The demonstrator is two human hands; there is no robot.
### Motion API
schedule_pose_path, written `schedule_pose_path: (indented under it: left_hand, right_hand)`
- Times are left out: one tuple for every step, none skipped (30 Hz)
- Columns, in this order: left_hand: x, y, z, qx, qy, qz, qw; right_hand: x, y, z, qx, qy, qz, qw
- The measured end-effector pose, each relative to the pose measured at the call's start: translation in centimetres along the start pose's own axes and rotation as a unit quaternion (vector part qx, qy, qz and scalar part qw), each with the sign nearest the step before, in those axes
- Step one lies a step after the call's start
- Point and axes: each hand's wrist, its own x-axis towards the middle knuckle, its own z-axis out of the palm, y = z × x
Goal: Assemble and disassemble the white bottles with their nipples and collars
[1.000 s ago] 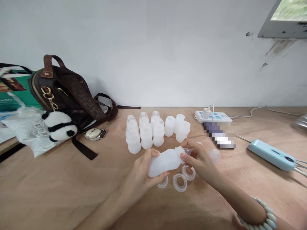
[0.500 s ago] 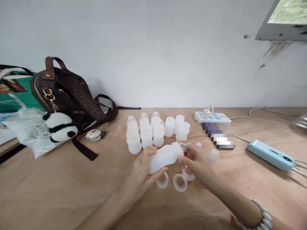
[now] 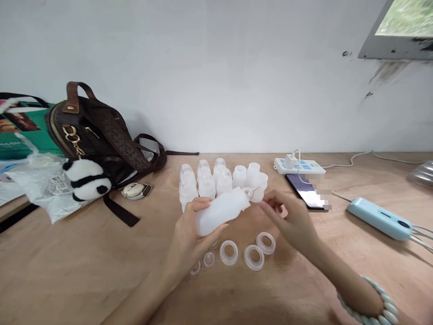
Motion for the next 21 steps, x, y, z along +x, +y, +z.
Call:
schedule_pose_path:
  left_hand:
    - [0.0, 0.1, 0.0, -0.005, 0.001, 0.0, 1.0]
    - [-0.1, 0.2, 0.0, -0.009, 0.001, 0.006, 1.0]
    - [-0.1, 0.2, 0.1, -0.011, 0.0, 0.013, 1.0]
    - [-0.2, 0.1, 0.2, -0.012, -0.003, 0.018, 1.0]
    - [-0.2, 0.1, 0.3, -0.012, -0.006, 0.022, 1.0]
    - [-0.3, 0.0, 0.4, -0.014, -0.01, 0.022, 1.0]
    - [-0.4, 0.0, 0.5, -0.016, -0.015, 0.017, 1.0]
    - [-0.5, 0.0, 0.6, -0.02, -0.021, 0.01, 1.0]
    - [-0.5, 0.1, 0.6, -0.026, -0.026, 0.003, 0.999]
    - [-0.5, 0.2, 0.6, -0.032, -0.029, -0.004, 0.999]
    - [-0.5, 0.3, 0.5, -0.038, -0.03, -0.009, 0.999]
    - [-0.5, 0.5, 0.5, -0.043, -0.029, -0.013, 0.999]
    - [-0.5, 0.6, 0.4, -0.048, -0.026, -0.015, 0.998]
    - [-0.5, 0.6, 0.4, -0.052, -0.022, -0.015, 0.998]
    - [-0.5, 0.7, 0.4, -0.054, -0.02, -0.014, 0.998]
    - [-0.5, 0.7, 0.4, -0.056, -0.019, -0.01, 0.998]
    - [-0.6, 0.6, 0.4, -0.058, -0.022, -0.001, 0.998]
    - [-0.7, 0.5, 0.5, -0.06, -0.028, 0.01, 0.998]
    - [-0.9, 0.4, 0.6, -0.063, -0.034, 0.025, 0.997]
    - [-1.1, 0.3, 0.7, -0.067, -0.039, 0.042, 0.996]
    - [-1.2, 0.2, 0.8, -0.072, -0.041, 0.058, 0.995]
  right_hand:
    - [0.4, 0.8, -0.7, -0.104, 0.02, -0.022, 0.994]
    - [0.7, 1.7, -1.2, -0.209, 0.026, -0.036, 0.977]
    - [1.0, 2.5, -1.5, -0.297, 0.012, -0.045, 0.954]
    - [1.1, 3.3, -1.7, -0.359, -0.011, -0.049, 0.932]
    - [1.1, 3.9, -1.7, -0.398, -0.036, -0.052, 0.915]
    - [1.0, 4.3, -1.7, -0.416, -0.06, -0.056, 0.906]
    - [1.0, 4.5, -1.8, -0.419, -0.073, -0.059, 0.903]
    - [1.0, 4.4, -1.9, -0.411, -0.071, -0.06, 0.907]
    - [1.1, 4.1, -2.1, -0.392, -0.052, -0.058, 0.916]
    - [1.2, 3.7, -2.4, -0.36, -0.021, -0.051, 0.931]
    - [1.3, 3.1, -2.8, -0.307, 0.019, -0.04, 0.951]
    - [1.4, 2.5, -3.1, -0.232, 0.06, -0.028, 0.97]
    - [1.5, 1.9, -3.5, -0.141, 0.09, -0.016, 0.986]
    - [1.6, 1.4, -3.7, -0.047, 0.103, -0.008, 0.994]
    - [1.5, 0.9, -3.8, 0.038, 0.098, -0.005, 0.994]
    - [1.4, 0.5, -3.7, 0.104, 0.078, -0.009, 0.991]
    - [1.2, 0.1, -3.5, 0.148, 0.049, -0.018, 0.988]
    - [0.9, -0.1, -3.2, 0.173, 0.018, -0.029, 0.984]
    - [0.6, -0.4, -2.8, 0.186, -0.01, -0.043, 0.982]
    - [0.4, -0.6, -2.5, 0.192, -0.032, -0.057, 0.979]
    - [0.1, -0.7, -2.2, 0.195, -0.048, -0.07, 0.977]
